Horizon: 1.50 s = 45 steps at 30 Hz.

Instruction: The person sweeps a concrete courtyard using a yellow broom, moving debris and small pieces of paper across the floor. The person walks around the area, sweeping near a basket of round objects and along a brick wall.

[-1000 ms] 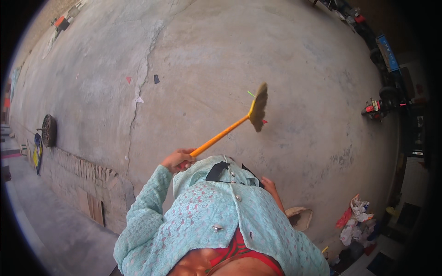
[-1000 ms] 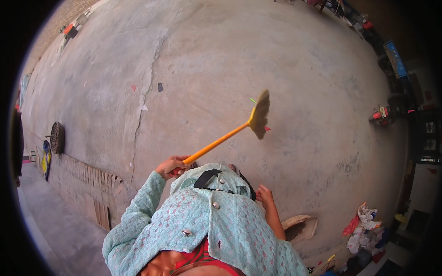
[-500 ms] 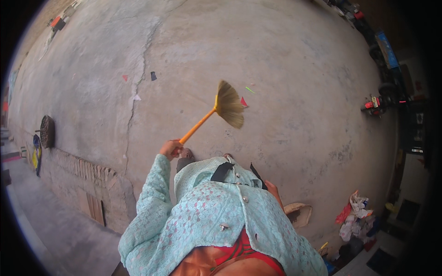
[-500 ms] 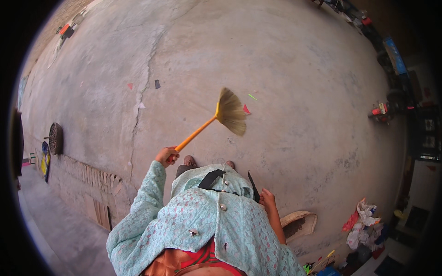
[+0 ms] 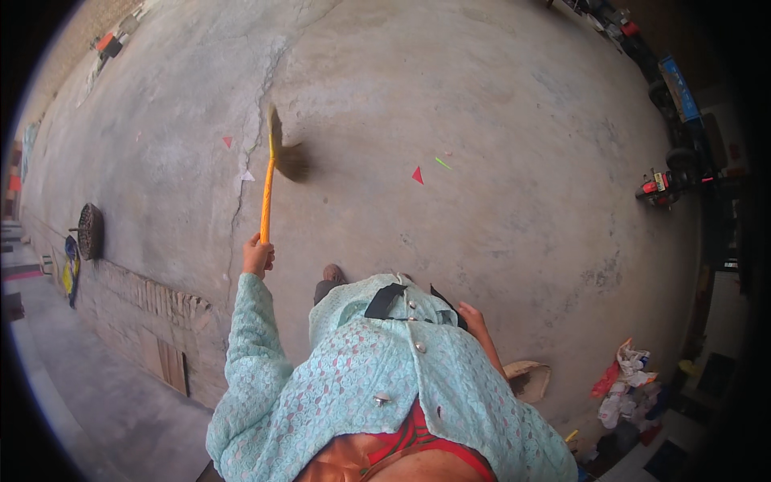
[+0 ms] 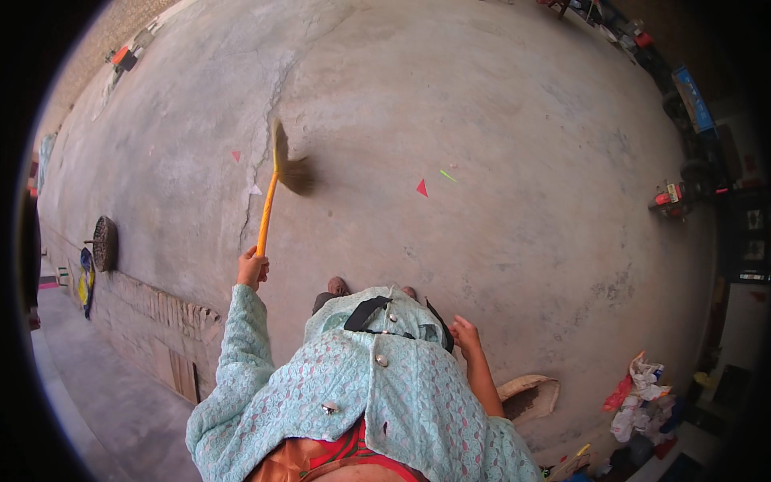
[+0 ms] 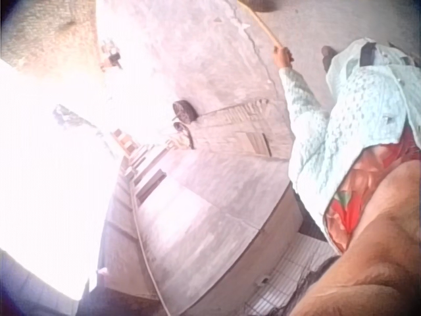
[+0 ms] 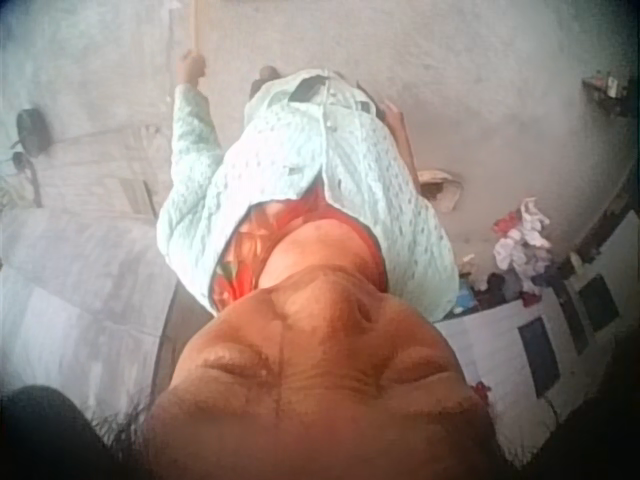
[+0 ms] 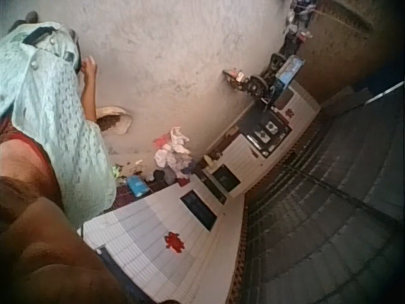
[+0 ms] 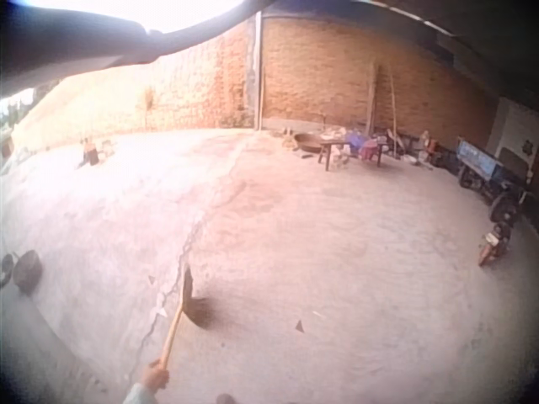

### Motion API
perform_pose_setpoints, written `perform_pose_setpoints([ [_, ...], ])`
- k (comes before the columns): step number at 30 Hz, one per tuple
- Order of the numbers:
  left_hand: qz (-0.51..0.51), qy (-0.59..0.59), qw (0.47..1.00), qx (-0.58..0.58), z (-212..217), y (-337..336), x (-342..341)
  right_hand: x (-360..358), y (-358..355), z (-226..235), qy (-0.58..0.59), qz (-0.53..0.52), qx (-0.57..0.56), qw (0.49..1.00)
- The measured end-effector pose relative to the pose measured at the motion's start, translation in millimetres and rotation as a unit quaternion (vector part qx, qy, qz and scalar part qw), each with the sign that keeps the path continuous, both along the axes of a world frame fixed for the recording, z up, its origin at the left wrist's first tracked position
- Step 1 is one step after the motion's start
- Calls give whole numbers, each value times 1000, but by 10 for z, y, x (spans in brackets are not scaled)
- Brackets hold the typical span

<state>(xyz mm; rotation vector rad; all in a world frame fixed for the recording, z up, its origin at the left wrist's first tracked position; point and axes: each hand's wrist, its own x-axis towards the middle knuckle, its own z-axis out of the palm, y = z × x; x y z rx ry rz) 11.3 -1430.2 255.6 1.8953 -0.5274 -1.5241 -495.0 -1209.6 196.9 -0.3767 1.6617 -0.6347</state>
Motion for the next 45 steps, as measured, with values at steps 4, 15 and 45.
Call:
perform_pose_setpoints([
  [4, -5, -48, 998, -49, 277, 96, -40, 7, 49, -18, 29, 32, 15, 999],
  [15, -72, 192, 976, -69, 866, 212, -758, -109, 229, -531, -38, -65, 33, 997],
  [45, -73, 121, 990, -6, -306, -229, -1135, -387, 720, -571, -106, -139, 43, 984],
])
